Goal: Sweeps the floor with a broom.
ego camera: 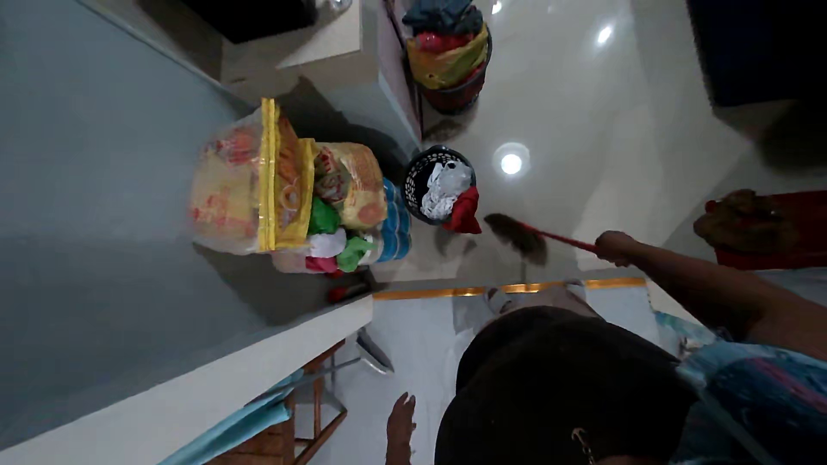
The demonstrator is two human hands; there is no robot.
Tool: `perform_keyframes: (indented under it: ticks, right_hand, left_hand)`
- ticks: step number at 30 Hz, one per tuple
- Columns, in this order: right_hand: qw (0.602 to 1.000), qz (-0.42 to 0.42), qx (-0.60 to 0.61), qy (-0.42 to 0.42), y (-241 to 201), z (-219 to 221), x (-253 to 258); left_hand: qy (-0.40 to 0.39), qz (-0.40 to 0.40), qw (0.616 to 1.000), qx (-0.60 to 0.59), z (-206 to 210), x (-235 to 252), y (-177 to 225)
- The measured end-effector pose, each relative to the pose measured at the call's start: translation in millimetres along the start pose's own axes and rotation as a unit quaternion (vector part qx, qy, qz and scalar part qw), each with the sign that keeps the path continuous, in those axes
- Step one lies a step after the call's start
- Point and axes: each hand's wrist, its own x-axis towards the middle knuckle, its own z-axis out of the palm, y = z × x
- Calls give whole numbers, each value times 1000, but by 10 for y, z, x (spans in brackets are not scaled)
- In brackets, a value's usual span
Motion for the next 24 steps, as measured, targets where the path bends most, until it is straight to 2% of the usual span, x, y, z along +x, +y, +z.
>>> perform_keyframes:
  ticks: [3,5,8,10,13,16,20,24]
  right_hand:
    - [998,2,-35,58,-122,67,172]
    - [997,-1,-19,70,-144,274,126]
    - [998,-36,16,50,-103,550,-256]
    - [997,-61,48,17,-74,539,-548]
    - [986,-61,150,-50,52,267,-754]
    - [960,-31,257,-103,187,-15,-594]
    - [980,-34,175,-94,338,-472,-2]
    - [991,-1,132,-15,734,-1304,774]
  left_hand:
    - [5,-20,1000,19,-11,-22,-26]
    - [18,-16,999,30,-24,14,-26]
    - [21,-2,999,28,45,75,72]
    - [10,-3,999,44,114,136,176]
    - [0,10,997,71,253,277,334]
    - [2,25,997,68,389,382,598]
    - [35,42,997,50,594,371,983]
    - [76,13,997,2,992,246,1265]
